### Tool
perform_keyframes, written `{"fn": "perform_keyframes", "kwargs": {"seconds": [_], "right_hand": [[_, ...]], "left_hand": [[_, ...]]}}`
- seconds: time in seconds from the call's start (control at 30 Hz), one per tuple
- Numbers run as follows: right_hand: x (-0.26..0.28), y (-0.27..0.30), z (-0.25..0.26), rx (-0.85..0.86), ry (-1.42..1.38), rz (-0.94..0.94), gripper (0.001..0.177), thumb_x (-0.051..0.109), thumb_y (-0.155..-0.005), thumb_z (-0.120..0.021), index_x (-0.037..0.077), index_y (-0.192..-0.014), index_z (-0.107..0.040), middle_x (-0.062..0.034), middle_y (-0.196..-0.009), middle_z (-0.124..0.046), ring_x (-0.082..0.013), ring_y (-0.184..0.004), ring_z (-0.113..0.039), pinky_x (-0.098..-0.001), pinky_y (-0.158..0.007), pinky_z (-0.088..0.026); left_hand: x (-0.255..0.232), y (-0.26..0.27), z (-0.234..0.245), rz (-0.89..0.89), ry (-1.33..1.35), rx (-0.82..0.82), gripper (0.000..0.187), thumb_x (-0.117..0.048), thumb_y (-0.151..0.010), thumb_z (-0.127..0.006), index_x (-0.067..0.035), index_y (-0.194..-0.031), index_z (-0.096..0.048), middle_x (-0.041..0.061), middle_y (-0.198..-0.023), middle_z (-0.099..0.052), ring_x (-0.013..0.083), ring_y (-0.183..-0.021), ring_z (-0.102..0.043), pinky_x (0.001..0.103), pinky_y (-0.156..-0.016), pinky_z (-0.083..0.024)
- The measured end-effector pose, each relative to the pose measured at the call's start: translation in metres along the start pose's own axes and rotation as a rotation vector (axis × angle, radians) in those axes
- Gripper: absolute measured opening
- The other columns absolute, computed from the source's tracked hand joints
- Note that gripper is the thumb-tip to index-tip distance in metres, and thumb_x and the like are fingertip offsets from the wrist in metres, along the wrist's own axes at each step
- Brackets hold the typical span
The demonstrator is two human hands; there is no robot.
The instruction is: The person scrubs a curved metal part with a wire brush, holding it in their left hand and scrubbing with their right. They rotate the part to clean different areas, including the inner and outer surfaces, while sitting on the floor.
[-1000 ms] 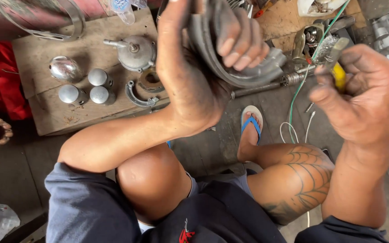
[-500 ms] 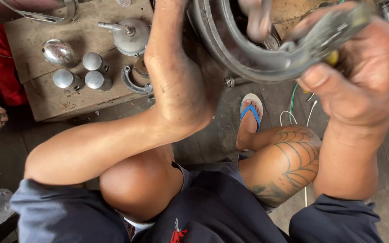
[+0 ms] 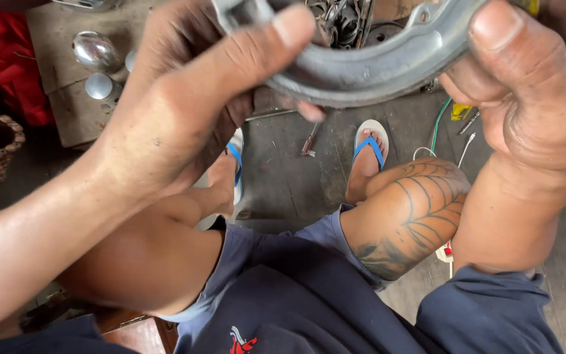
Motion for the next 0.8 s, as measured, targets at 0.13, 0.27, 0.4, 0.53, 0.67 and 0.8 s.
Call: {"fn": "perform_keyframes", "kwargs": {"seconds": [0.13,0.27,0.4,0.53,0.67,0.8], "right_hand": [[0.012,-0.01,-0.002,-0.018,-0.029,0.019,0.014,0.022,-0.117,-0.044,0.014,-0.107,-0.039,0.0038,-0.075,-0.012,-0.0055,-0.059,-0.011,-0.0285,-0.062,-0.014],[0.016,-0.032,-0.012,0.039,0.053,-0.017,0.035,0.032,-0.108,-0.031,0.02,-0.078,-0.017,0.0072,-0.063,-0.004,-0.0054,-0.054,-0.003,-0.0254,-0.056,-0.009],[-0.014,-0.053,0.017,-0.074,0.099,-0.071,0.039,0.029,-0.118,-0.034,0.02,-0.082,-0.022,0.0051,-0.064,-0.009,-0.006,-0.055,-0.01,-0.0245,-0.057,-0.014],[-0.006,-0.062,0.013,-0.067,0.322,-0.057,0.041,0.016,-0.122,-0.037,0.015,-0.084,-0.022,0.0022,-0.068,-0.011,-0.0096,-0.061,-0.012,-0.0297,-0.06,-0.015],[0.007,-0.073,-0.001,-0.011,0.818,0.025,0.049,-0.013,-0.13,-0.04,0.005,-0.088,-0.022,-0.0051,-0.078,-0.015,-0.0181,-0.075,-0.015,-0.0417,-0.067,-0.015],[-0.008,-0.061,-0.002,-0.107,0.827,-0.005,0.027,0.009,-0.148,-0.054,-0.016,-0.137,-0.057,-0.0215,-0.11,-0.063,-0.0274,-0.097,-0.068,-0.0358,-0.084,-0.051]], "left_hand": [[0.005,0.001,-0.009,-0.033,0.085,0.048,0.036,-0.022,-0.086,-0.073,0.006,-0.108,-0.073,0.017,-0.099,-0.078,0.0219,-0.092,-0.078,0.028,-0.075,-0.069],[-0.002,-0.006,-0.022,-0.16,0.218,0.18,0.026,-0.029,-0.092,-0.076,-0.005,-0.103,-0.075,0.008,-0.11,-0.078,0.0183,-0.105,-0.076,0.033,-0.089,-0.069],[0.014,-0.032,-0.019,-0.198,0.625,0.298,0.024,-0.013,-0.103,-0.077,0.006,-0.118,-0.075,0.018,-0.121,-0.076,0.0283,-0.118,-0.072,0.052,-0.108,-0.063],[0.019,-0.057,-0.001,-0.257,0.8,0.313,0.01,0.0,-0.102,-0.074,0.008,-0.109,-0.074,0.017,-0.112,-0.077,0.0269,-0.112,-0.07,0.054,-0.105,-0.058],[0.031,-0.068,0.028,-0.26,0.584,0.149,0.015,-0.014,-0.102,-0.075,-0.003,-0.113,-0.077,0.009,-0.116,-0.078,0.0226,-0.113,-0.073,0.042,-0.102,-0.061],[0.044,-0.073,0.066,-0.228,0.331,-0.038,0.018,-0.013,-0.102,-0.068,-0.005,-0.117,-0.075,0.008,-0.121,-0.077,0.0166,-0.11,-0.073,0.032,-0.097,-0.063]]}}
Point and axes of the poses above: each hand's wrist, its own y-axis away from the middle knuckle, its own z-axis out of the back of the hand, x = y × z, the point moved 10 cm from there along -y, towards the middle knuckle
